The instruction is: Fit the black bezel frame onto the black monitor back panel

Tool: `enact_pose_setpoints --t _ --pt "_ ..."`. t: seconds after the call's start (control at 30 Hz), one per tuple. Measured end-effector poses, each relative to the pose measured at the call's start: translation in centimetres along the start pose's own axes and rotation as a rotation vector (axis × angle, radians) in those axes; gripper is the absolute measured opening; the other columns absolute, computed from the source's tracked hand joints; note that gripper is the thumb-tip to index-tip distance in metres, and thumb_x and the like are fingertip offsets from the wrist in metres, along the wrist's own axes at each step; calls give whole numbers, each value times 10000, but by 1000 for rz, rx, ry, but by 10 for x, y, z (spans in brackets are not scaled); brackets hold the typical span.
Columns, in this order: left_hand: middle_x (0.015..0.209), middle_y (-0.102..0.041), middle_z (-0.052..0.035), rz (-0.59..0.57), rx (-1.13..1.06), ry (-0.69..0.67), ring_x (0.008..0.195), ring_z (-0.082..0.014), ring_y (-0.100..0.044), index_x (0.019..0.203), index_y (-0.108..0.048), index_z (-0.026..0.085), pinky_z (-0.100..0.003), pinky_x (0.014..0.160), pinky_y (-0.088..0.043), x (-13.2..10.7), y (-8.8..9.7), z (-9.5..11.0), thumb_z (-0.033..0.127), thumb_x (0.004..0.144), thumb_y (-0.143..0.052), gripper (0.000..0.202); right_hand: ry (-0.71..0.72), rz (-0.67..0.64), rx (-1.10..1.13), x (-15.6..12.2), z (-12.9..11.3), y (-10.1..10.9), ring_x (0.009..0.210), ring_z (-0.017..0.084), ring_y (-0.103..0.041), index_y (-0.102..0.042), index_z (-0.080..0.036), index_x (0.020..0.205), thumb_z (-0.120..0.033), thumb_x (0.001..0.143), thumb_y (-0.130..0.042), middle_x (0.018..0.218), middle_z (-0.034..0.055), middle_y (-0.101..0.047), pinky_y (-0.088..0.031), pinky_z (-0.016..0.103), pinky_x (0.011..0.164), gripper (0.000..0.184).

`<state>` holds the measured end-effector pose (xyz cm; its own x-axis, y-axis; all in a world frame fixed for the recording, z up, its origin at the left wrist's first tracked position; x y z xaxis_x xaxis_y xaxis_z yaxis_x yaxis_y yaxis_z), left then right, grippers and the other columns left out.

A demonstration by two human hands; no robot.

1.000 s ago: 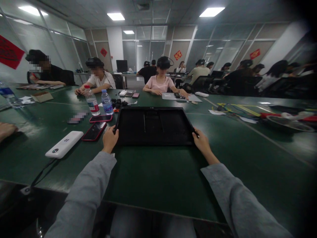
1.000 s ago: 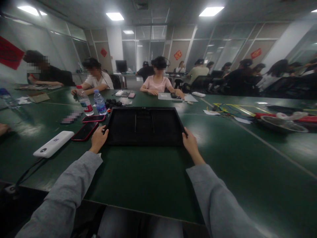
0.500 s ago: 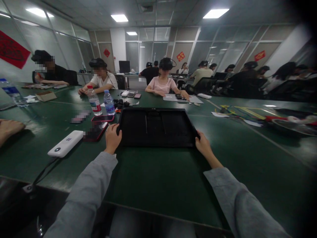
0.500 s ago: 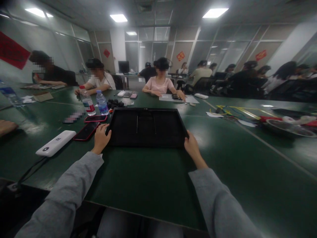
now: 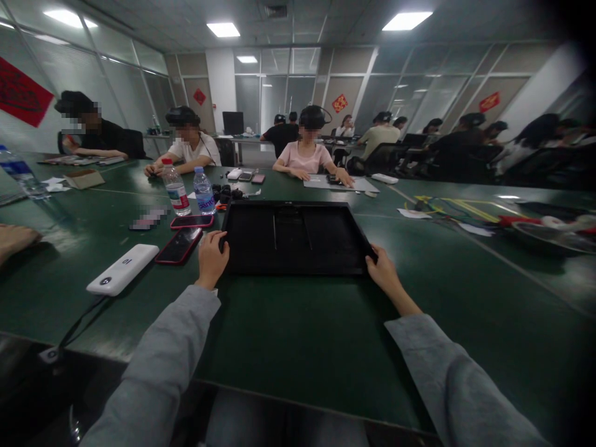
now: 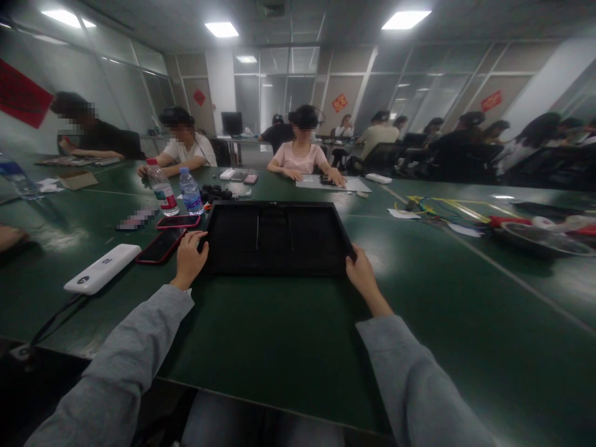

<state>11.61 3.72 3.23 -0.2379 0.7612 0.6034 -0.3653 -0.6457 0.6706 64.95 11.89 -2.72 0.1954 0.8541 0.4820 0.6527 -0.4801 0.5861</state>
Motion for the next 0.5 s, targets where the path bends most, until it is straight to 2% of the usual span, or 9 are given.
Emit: enact_pose_setpoints --t 0.23,0.5 --pt "1335 -631 -125 11 2 -42 1263 -293 -581 1278 -648 203 -452 1092 -455 0 0 2 212 958 -508 350 36 -16 32 -2 -4 1 1282 352 -605 -579 -141 1329 -367 809 -527 1350 209 -647 -427 567 1147 570" --pt "1338 -627 -121 23 11 -47 1270 -294 -576 1280 -648 212 -451 1102 -440 -1 1 2 206 965 -496 350 54 -58 -39 -4 -6 -1 1349 358 -556 -537 -116 1429 -423 838 -535 1425 210 -605 -401 549 1177 666"
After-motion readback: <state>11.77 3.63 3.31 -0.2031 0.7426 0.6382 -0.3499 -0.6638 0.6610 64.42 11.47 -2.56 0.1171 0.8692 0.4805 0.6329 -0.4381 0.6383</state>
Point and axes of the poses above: each hand's wrist, its own x-axis towards the middle knuckle, its own y-axis out of the back of the hand, z = x × y, the point moved 5 cm from there along x, towards the middle knuckle
